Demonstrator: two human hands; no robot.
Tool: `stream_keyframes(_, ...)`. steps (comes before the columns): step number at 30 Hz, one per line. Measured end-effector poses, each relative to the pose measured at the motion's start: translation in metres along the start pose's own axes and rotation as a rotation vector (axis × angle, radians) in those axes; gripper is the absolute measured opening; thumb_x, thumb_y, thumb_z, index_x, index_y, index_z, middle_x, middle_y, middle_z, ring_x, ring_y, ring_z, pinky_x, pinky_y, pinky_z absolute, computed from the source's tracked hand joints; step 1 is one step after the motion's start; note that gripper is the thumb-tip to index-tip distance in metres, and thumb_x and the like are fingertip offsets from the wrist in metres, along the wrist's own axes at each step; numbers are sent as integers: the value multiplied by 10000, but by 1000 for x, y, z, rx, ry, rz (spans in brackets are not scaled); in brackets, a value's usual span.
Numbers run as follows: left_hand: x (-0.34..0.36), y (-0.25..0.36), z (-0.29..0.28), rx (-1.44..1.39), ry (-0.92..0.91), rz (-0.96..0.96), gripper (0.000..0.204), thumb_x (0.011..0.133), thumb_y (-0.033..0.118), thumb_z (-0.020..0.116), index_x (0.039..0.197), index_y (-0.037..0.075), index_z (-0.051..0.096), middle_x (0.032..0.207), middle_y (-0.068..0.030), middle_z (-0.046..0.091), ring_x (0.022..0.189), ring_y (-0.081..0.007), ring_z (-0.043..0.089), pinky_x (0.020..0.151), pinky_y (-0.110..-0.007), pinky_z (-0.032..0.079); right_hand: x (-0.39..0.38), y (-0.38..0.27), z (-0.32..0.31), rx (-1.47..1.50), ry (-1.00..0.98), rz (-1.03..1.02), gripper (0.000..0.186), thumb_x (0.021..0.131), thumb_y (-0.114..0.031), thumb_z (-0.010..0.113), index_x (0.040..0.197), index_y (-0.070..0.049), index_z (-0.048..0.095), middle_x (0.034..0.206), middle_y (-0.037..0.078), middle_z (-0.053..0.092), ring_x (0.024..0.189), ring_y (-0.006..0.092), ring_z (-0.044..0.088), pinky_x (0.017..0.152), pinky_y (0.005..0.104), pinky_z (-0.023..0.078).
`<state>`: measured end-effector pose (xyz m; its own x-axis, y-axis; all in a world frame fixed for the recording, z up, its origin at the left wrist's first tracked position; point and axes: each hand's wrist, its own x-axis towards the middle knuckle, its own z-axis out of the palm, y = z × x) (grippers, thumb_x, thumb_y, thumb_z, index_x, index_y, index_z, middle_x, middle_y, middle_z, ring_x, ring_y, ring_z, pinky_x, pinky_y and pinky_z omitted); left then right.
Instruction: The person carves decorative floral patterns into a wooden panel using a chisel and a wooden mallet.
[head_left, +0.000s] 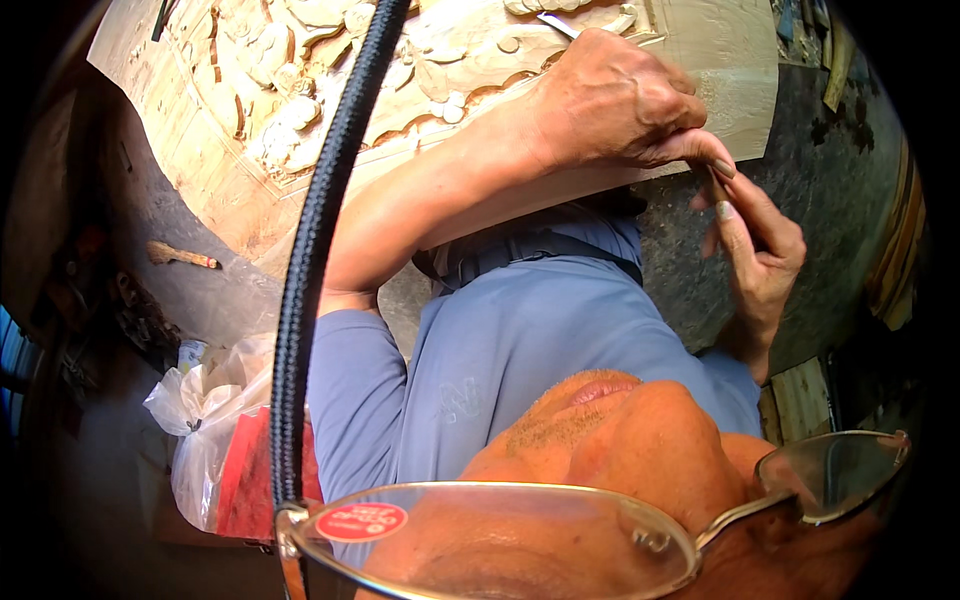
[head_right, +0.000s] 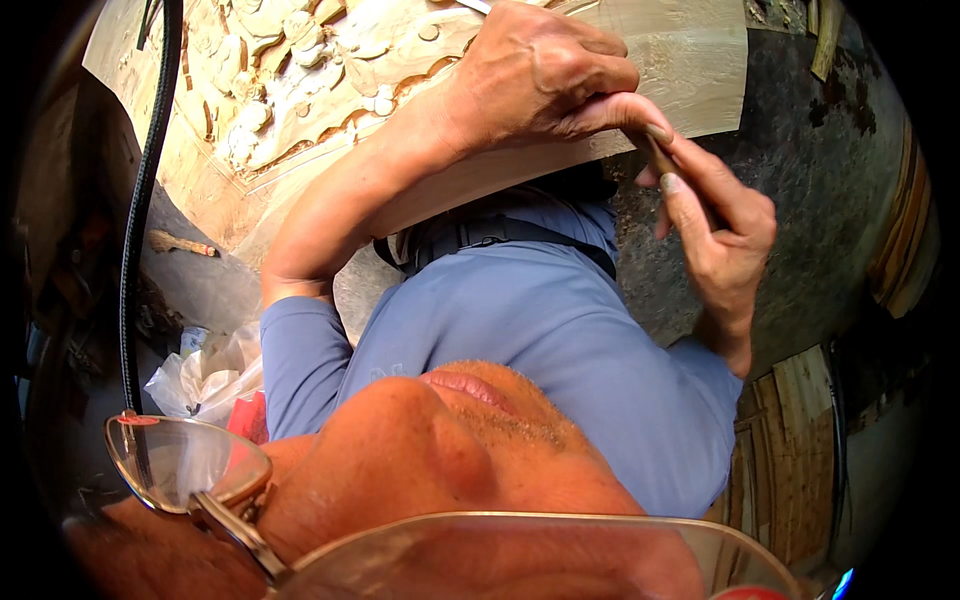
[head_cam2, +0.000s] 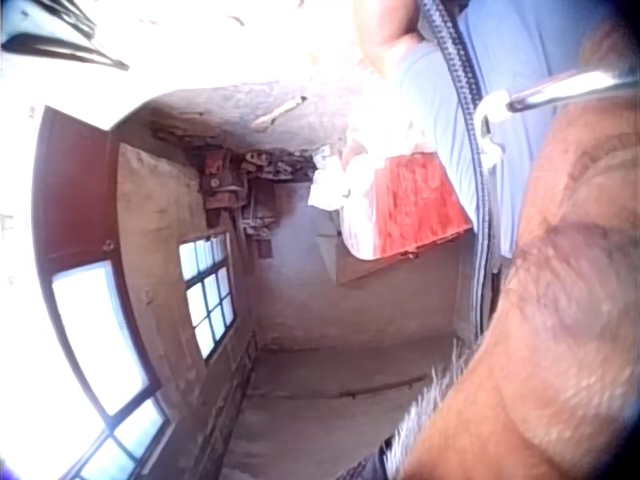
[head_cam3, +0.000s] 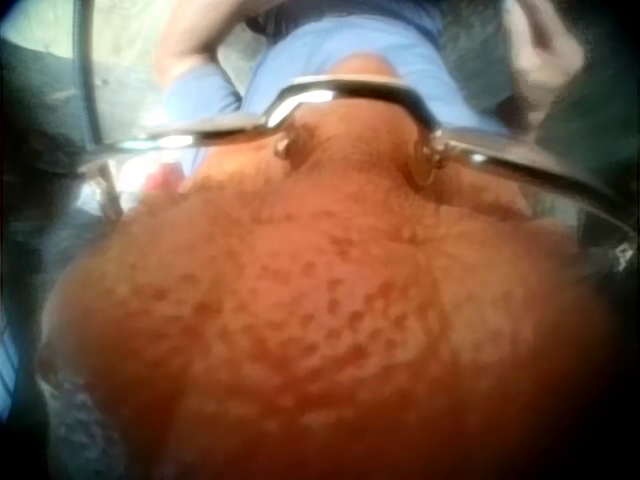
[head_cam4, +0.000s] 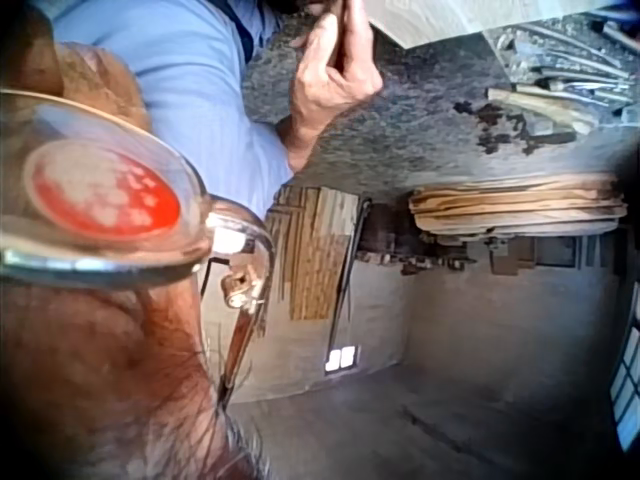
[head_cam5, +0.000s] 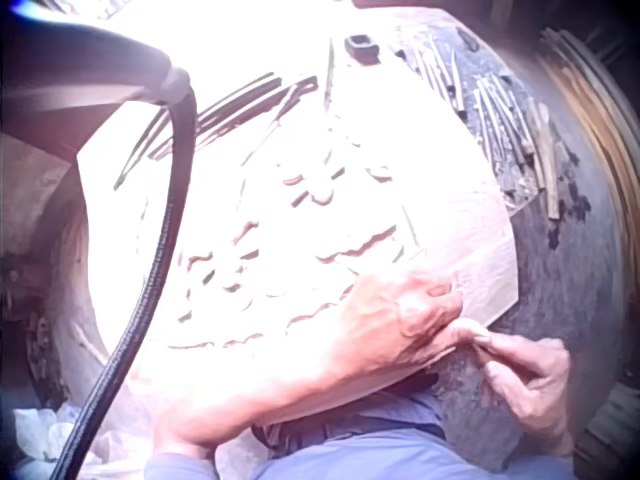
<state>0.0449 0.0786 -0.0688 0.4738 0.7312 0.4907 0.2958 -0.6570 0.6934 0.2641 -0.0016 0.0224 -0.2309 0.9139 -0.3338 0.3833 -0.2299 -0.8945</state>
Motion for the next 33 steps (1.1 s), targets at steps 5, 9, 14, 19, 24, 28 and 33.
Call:
stream_keyframes(5,-1,6,-9,68,-223,4,626,949,637,591,570,147,679,602,-47,666,570,-264,679,465,-375,487,-22,13,24,17,-33,-32,415,966,79,590,1381,65,597,950,119,754,624,101,641,553,237,513)
stream_keyframes(9,0,7,-7,54,-234,81,631,943,644,589,563,145,663,582,-45,643,553,-262,666,458,-371,483,-32,14,34,15,-11,-52,455,946,88,602,1400,73,574,951,128,753,623,113,656,572,237,524)
stream_keyframes(14,1,12,5,80,-112,246,494,873,545,713,612,140,600,609,-1,545,560,-218,621,505,-348,488,-46,28,33,-9,29,-110,490,931,101,617,1417,74,559,956,139,754,621,114,654,580,237,526)
stream_keyframes(19,-1,13,13,152,32,195,509,883,517,723,573,140,578,588,-7,538,545,-214,618,489,-346,482,-31,32,16,93,0,3,455,913,118,632,1367,78,610,943,142,748,642,109,651,570,238,512)
stream_keyframes(24,1,21,4,146,-5,51,513,924,520,685,597,126,663,580,-30,598,551,-224,658,488,-361,505,-19,18,10,111,-28,70,430,937,65,626,1367,57,626,900,100,735,609,77,588,531,212,454)
stream_keyframes(28,4,22,4,123,-23,-5,542,948,527,659,596,116,694,577,-43,630,558,-230,680,484,-375,516,-15,5,1,110,-70,161,437,932,62,627,1369,47,630,926,102,738,634,75,599,534,215,459)
stream_keyframes(33,9,17,5,73,50,96,418,895,443,742,638,128,645,599,-17,547,557,-206,617,500,-345,477,-18,0,6,-16,51,51,442,902,99,643,1341,49,649,968,112,758,696,89,654,573,227,506)
